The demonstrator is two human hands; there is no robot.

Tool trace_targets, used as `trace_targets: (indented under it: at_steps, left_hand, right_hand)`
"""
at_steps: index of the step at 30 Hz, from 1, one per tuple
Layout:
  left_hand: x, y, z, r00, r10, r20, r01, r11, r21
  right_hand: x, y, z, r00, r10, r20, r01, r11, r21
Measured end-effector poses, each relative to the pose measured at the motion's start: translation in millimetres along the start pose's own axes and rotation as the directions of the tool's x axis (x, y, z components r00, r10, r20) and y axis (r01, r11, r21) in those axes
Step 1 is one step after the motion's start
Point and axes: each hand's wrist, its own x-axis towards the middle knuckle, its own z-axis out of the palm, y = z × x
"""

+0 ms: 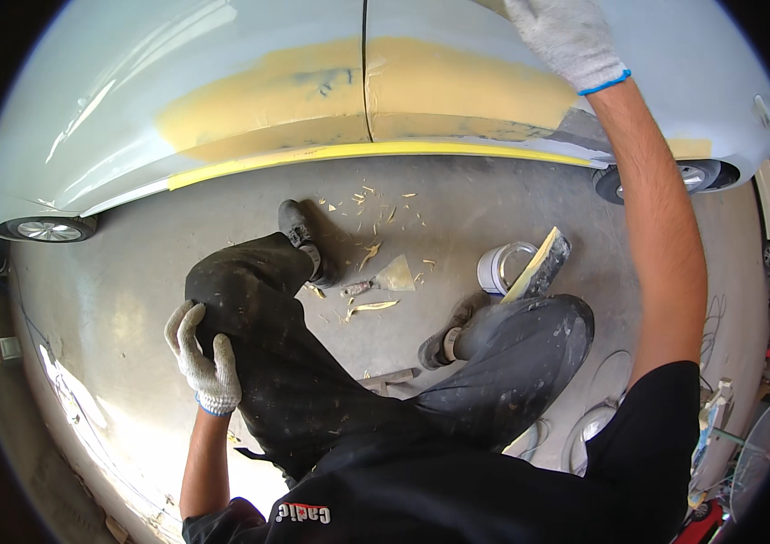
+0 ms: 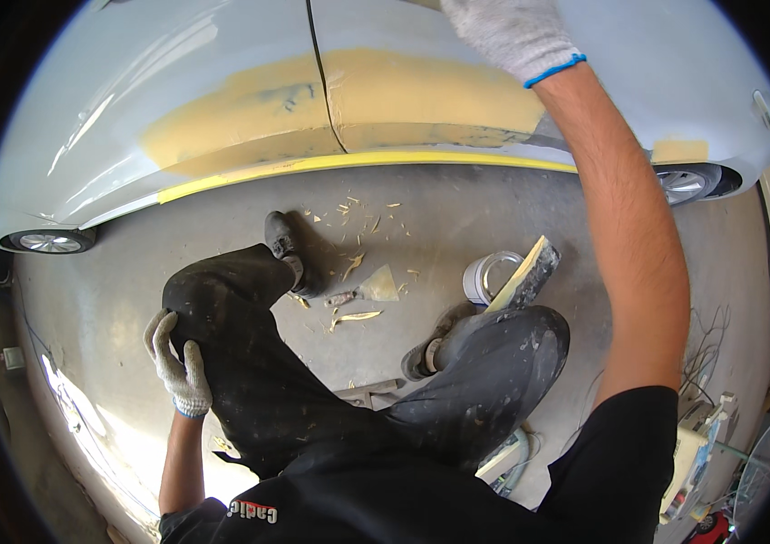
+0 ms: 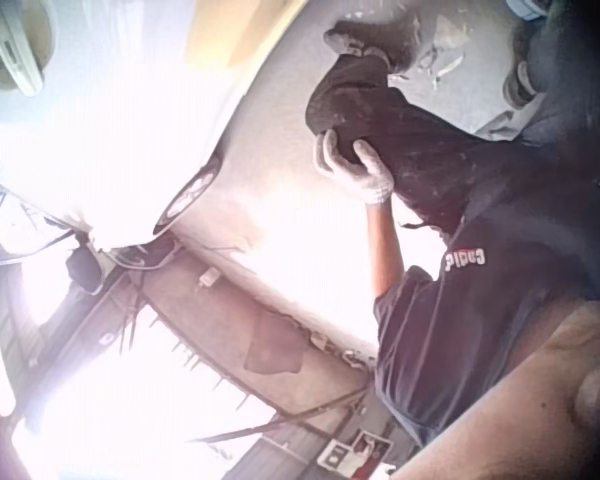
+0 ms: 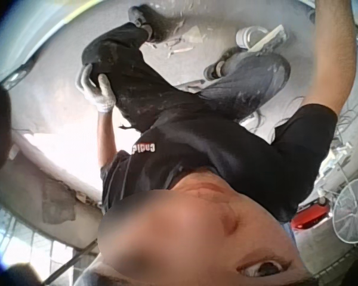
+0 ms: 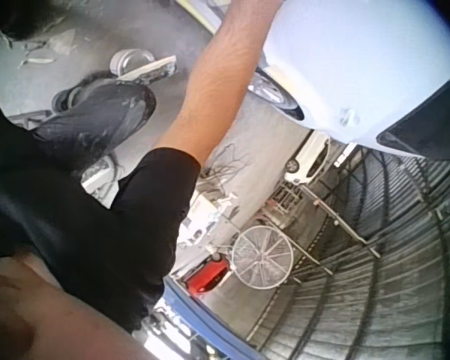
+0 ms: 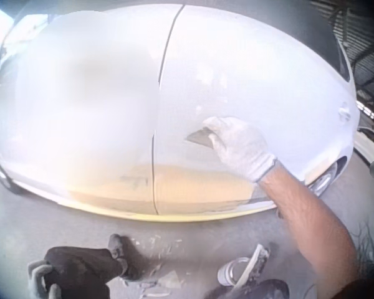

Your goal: The person scrapes a yellow substance from the side panel of a white car using a metal scraper. They repeatedly scrape the same area, remove debris from the tool, and wipe the panel with a cloth.

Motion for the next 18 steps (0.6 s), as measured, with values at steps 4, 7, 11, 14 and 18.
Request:
trace_targets:
  at_steps: [4,7,11,14,18]
  left_hand:
    - [1,-4,0,0.999,-0.032,0.001,0.032,0.999,-0.031]
    - [3,-5,-2,0.999,-0.023,0.023,0.024,1.000,-0.020]
    - [5,4,2,0.997,-0.027,0.070,0.028,0.999,-0.023]
    - [0,0,1,0.999,-0.029,0.040,0.031,0.998,-0.063]
    - [-3,0,-11,0.998,-0.055,-0.001,0.055,0.997,-0.058]
  right_hand:
    - [9,-6,21,0.997,-0.080,-0.014,0.079,0.992,-0.096]
    - [12,-16,20,0.993,-0.109,-0.037,0.104,0.988,-0.110]
    - [9,-24,49,0.963,-0.270,0.007,0.267,0.948,-0.171]
    - [6,-25,43,0.967,-0.253,0.003,0.250,0.951,-0.182]
    - [14,-35,-1,0.984,-0.118,-0.135,0.097,0.984,-0.151]
